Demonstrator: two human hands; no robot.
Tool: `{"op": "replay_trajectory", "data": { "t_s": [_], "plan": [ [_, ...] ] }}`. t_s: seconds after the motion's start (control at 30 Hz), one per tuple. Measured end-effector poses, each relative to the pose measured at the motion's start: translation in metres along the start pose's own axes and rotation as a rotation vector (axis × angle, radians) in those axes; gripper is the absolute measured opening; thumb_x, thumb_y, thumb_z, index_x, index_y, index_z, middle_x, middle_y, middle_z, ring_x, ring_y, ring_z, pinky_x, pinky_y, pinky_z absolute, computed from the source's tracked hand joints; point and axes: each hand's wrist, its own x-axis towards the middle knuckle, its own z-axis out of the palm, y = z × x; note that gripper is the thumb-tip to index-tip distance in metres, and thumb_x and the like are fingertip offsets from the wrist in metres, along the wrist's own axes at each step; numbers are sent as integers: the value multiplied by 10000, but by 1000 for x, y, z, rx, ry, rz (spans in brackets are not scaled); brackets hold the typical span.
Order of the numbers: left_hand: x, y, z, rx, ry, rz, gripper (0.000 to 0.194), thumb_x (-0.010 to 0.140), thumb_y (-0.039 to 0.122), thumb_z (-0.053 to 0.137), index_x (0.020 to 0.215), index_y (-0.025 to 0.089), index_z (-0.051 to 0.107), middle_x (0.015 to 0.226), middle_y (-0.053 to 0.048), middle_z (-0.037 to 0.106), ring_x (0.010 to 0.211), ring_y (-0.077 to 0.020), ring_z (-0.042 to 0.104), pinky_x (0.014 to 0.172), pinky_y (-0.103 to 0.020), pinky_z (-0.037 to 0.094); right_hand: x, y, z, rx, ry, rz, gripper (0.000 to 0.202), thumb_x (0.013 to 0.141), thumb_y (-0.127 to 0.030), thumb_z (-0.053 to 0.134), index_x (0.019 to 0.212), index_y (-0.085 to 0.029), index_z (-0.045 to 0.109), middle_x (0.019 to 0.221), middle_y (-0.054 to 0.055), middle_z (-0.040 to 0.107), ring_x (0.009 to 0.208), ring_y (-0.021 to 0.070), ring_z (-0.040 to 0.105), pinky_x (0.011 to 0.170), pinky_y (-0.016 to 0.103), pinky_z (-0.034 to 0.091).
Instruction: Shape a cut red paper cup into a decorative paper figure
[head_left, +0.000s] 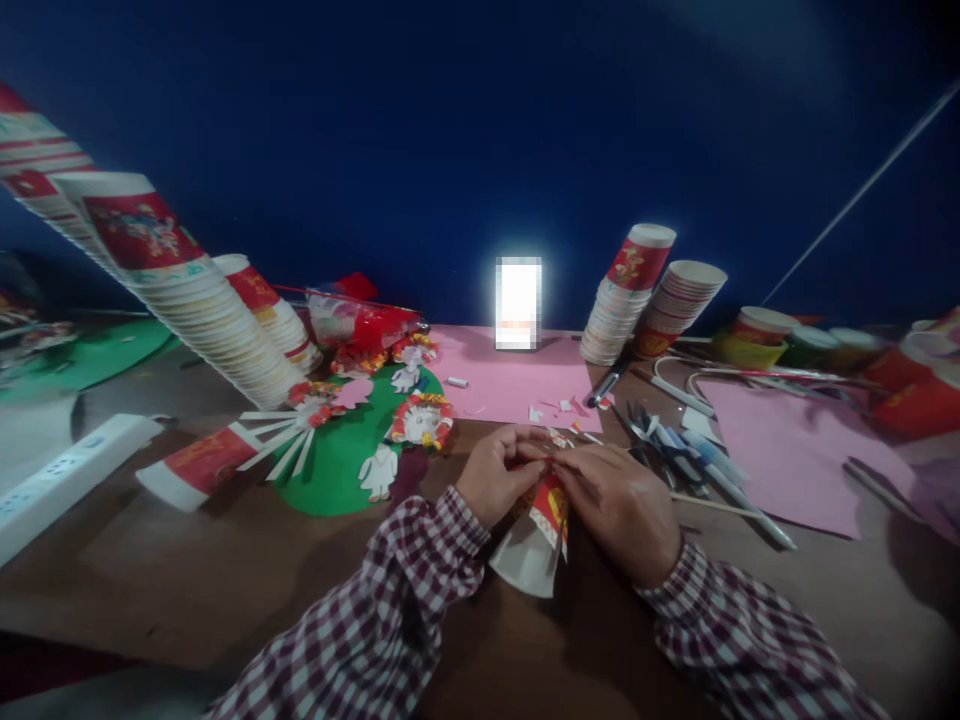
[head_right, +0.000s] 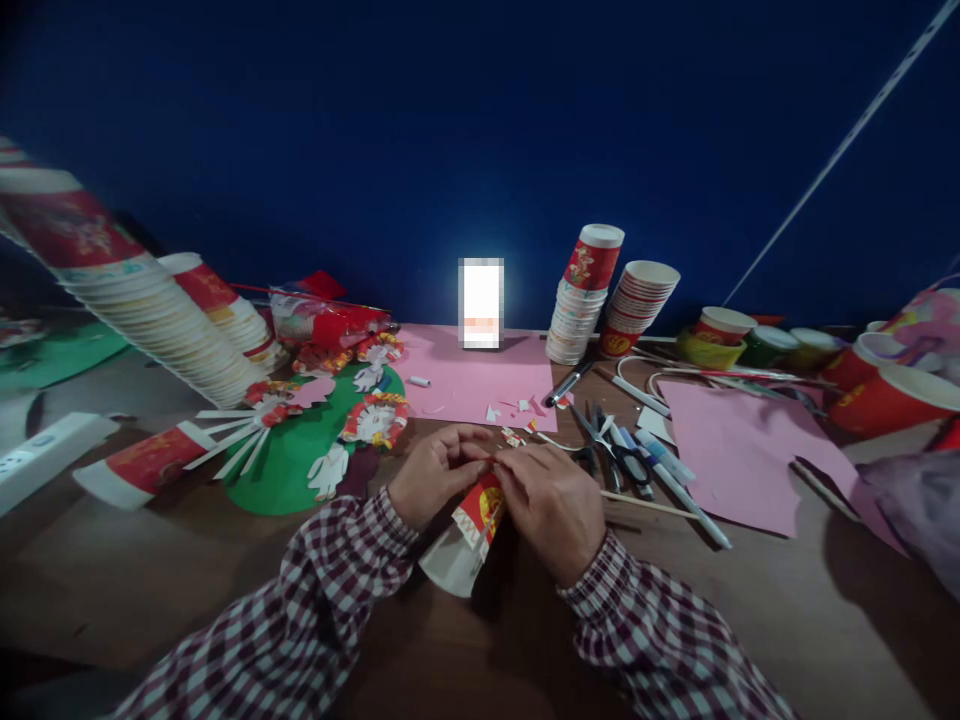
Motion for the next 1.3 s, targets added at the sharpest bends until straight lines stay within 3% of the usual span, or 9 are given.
{"op": "replay_trajectory", "data": {
  "t_s": [0.33, 0.57, 0.9, 1.3],
  "plan": [
    [-1, 2, 2, -115, -4, -66, 364, 614, 152, 656, 958, 113, 544, 662, -1, 596, 575, -67, 536, 583, -185, 424, -2, 3, 0, -3, -12, -64, 220, 835, -226, 442, 994, -195, 591, 957, 48, 624, 911, 171, 537, 814, 316, 422],
    [-3, 2, 5, -70, 31, -86, 326, 619, 154, 638, 929, 108, 550, 626, 11, 574, 487, -44, 480, 488, -161, 379, -2, 4, -2, 31, -13, -88, 218, 839, -220, 434, 975, -202, 604, 930, 52, 633, 882, 163, 556, 788, 309, 436],
    [-1, -1, 3, -7, 19, -1, 358, 649, 156, 620, 995, 112, 540, 725, -26, 614, 666, -99, 566, 654, -215, 434, 0, 4, 1, -61, -24, -29, 215, 844, -291, 439, 949, -188, 595, 894, 61, 635, 859, 167, 562, 781, 287, 412],
    [0, -1, 3, 30, 39, 33, 312, 654, 122, 600, 961, 113, 551, 724, -30, 626, 675, -106, 583, 661, -217, 453, 0, 6, 2, -52, -68, -17, 202, 843, -281, 436, 927, -193, 597, 872, 52, 629, 846, 160, 554, 780, 275, 400]
  ]
}}
